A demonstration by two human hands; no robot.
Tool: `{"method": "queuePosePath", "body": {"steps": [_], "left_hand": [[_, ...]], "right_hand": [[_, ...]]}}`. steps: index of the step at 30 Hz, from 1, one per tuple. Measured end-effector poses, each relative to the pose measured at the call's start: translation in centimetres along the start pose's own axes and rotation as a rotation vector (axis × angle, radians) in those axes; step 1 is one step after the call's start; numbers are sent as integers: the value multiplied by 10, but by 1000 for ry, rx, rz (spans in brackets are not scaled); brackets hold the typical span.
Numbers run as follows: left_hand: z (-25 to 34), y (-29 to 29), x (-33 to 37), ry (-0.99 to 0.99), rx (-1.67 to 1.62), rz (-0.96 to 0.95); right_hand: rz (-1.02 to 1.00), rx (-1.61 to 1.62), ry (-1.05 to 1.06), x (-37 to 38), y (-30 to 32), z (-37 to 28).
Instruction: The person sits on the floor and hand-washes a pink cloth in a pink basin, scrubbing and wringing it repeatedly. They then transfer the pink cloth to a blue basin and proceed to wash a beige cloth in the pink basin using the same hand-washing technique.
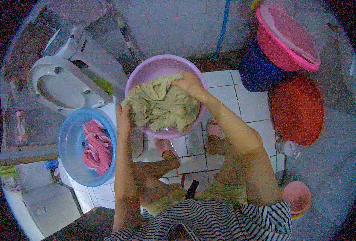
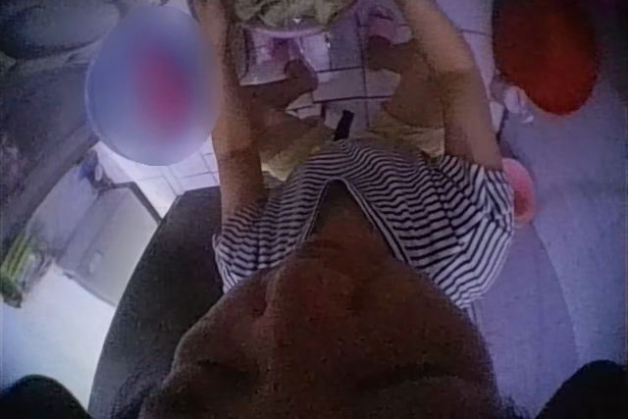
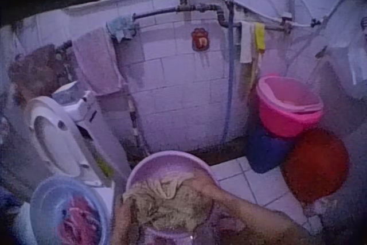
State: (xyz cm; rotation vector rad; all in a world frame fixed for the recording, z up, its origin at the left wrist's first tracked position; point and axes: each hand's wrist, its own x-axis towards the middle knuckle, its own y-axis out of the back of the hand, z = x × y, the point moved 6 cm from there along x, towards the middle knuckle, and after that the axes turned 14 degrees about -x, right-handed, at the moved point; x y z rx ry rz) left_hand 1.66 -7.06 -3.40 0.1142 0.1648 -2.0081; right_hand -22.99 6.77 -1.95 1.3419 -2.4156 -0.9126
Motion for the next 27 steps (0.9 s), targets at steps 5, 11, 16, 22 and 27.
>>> {"method": "queuePosePath", "body": {"steps": [5, 11, 16, 22, 27], "left_hand": [[-23, -20, 3, -405, 345, -108], [-70, -56, 23, -377, 759, -146], [-89, -66, 54, -421, 932, -80], [-87, -68, 85, -142, 669, -152], [-117, -45, 83, 261, 18, -336]], "right_hand": [[-46, -577, 70, 5, -39, 7], [111, -778, 386, -6, -78, 5], [173, -728, 388, 16, -92, 7], [113, -544, 163, 55, -101, 27], [-353, 150, -83, 80, -113, 68]]}}
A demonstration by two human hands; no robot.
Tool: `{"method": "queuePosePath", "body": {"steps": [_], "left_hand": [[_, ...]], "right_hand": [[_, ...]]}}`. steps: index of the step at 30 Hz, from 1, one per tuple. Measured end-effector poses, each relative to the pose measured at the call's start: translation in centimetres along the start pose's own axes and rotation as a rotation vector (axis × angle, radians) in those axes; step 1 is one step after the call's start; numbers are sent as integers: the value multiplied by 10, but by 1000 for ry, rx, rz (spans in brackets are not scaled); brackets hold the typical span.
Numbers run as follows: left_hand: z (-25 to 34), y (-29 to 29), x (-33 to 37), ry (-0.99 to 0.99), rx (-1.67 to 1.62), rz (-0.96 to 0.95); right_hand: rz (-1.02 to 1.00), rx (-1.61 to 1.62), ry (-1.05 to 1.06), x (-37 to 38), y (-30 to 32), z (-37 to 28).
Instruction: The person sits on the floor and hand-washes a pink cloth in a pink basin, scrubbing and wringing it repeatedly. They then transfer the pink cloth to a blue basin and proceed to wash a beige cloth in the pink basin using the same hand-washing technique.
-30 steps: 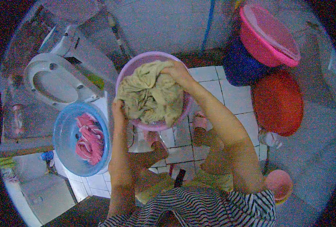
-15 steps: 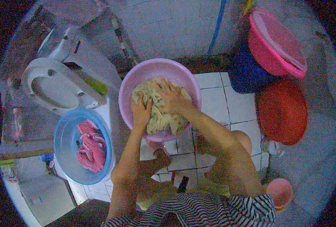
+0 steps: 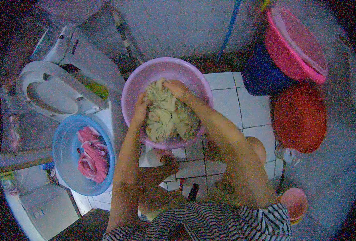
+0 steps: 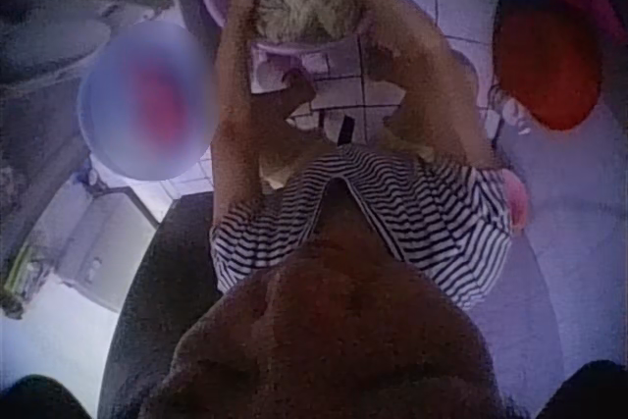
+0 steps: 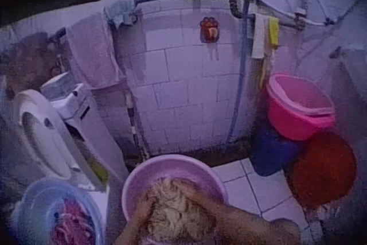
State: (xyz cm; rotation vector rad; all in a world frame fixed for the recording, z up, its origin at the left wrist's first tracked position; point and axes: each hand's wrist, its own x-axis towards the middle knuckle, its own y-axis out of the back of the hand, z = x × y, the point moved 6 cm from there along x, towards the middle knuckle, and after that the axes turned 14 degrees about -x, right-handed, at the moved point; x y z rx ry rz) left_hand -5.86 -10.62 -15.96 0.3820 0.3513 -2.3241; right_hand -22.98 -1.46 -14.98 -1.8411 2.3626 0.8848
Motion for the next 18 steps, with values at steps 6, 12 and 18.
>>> {"method": "queuePosePath", "body": {"steps": [6, 12, 18], "left_hand": [[66, -12, -89, -612, 1055, 336], [5, 69, -81, -284, 592, 495], [-14, 62, -86, -161, 258, 307]], "right_hand": [[468, -783, 377, -98, 26, -45], [866, -751, 59, -157, 72, -26], [464, -156, -132, -102, 71, 91]]}}
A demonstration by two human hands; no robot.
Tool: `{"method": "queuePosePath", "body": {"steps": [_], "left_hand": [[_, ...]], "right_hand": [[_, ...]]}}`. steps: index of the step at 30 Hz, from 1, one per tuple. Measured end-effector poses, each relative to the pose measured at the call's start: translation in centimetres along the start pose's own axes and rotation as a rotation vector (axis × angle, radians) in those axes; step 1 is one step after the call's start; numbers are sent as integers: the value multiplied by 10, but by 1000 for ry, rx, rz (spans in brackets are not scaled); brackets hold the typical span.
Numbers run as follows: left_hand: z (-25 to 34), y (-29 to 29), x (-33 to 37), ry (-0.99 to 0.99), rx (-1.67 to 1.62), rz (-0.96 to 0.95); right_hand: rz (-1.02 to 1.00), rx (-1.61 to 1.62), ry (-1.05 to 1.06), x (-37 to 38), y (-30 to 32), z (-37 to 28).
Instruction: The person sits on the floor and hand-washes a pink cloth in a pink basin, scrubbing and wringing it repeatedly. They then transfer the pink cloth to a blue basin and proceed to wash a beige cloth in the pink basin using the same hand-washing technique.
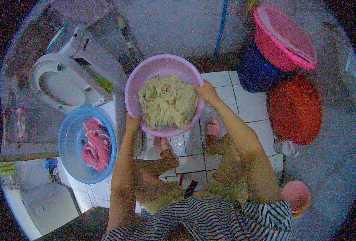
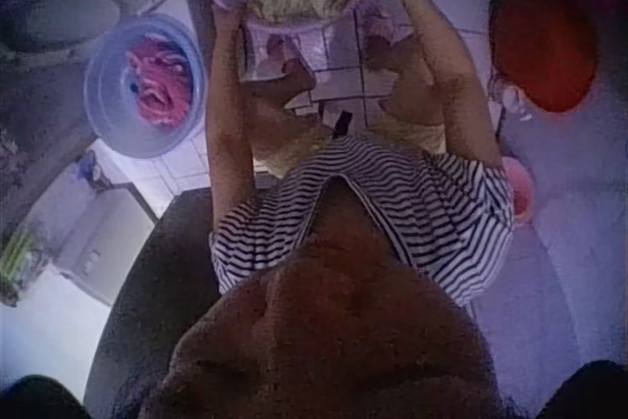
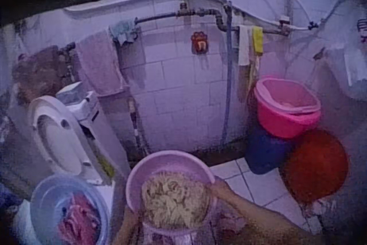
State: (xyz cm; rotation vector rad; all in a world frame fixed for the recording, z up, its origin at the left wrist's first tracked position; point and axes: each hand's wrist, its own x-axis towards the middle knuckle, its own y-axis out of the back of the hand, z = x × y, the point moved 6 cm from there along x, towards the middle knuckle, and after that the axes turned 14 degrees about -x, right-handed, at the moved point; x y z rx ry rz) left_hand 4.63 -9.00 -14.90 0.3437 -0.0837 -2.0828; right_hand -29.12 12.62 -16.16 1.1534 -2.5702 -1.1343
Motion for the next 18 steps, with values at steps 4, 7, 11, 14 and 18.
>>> {"method": "queuePosePath", "body": {"steps": [4, 7, 11, 14, 18], "left_hand": [[5, -5, -3, 301, 82, -95], [-28, 4, -18, 526, -250, -90], [-11, -20, -29, 552, -373, -67], [-26, -5, -24, 619, -253, -180], [-57, 10, -17, 652, -197, -130]], "right_hand": [[-185, 123, -196, -20, 16, -27], [-269, 254, -279, -47, 20, -62], [-301, 274, -298, -40, 26, -49], [-355, 317, -269, -30, 16, -39], [-349, 258, -289, -25, 12, -36]]}}
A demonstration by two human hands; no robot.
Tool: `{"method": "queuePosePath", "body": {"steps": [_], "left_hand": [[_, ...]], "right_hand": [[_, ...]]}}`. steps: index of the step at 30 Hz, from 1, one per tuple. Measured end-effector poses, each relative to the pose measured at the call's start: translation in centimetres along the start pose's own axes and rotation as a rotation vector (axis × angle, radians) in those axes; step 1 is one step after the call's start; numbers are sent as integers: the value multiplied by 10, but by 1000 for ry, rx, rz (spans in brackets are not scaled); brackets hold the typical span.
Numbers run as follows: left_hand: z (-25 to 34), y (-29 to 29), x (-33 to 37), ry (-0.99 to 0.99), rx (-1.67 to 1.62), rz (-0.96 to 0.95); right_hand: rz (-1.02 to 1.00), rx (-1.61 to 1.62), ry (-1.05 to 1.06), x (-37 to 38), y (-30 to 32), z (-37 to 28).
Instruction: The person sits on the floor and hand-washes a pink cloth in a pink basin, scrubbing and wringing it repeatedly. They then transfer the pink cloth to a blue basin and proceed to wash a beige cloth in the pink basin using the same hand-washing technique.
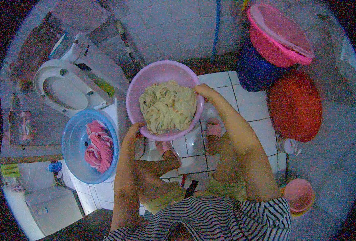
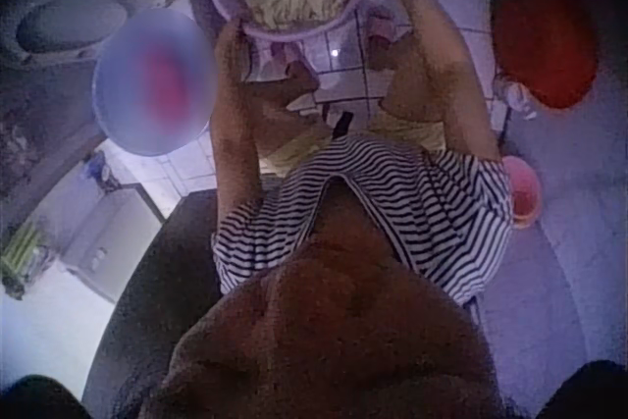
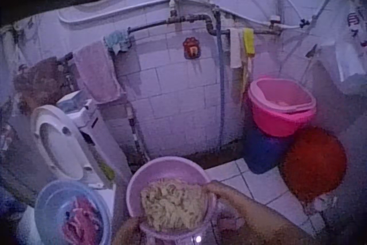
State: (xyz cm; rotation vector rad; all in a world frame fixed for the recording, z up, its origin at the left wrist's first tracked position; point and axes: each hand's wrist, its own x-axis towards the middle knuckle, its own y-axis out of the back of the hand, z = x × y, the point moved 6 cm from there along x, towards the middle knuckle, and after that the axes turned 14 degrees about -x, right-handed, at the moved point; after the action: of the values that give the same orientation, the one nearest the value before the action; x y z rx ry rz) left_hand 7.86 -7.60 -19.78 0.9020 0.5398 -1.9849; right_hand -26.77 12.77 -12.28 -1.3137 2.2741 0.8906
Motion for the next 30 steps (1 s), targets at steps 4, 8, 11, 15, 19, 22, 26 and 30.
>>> {"method": "queuePosePath", "body": {"steps": [4, 8, 11, 15, 19, 22, 26, 30], "left_hand": [[-9, -18, -28, 21, -158, -28], [-11, -32, -57, 88, -128, -57], [-25, -19, -45, 28, -196, -39], [22, -38, -91, -218, 106, 56], [35, -32, -105, -371, 123, 99], [29, -25, -91, -521, 153, 116], [40, -37, -115, -514, 179, 122], [48, -29, -119, -735, 374, 291]], "right_hand": [[-76, -20, -10, -8, 2, 1], [-113, -124, -43, -19, 9, -2], [-39, -131, -28, -8, 6, 5], [384, -712, 161, -7, 19, -5], [158, -767, 152, -33, 11, -31], [-4, -636, 212, -34, 13, -32], [-138, -508, 160, -25, 14, -13], [121, -748, 257, -31, 12, -37]]}}
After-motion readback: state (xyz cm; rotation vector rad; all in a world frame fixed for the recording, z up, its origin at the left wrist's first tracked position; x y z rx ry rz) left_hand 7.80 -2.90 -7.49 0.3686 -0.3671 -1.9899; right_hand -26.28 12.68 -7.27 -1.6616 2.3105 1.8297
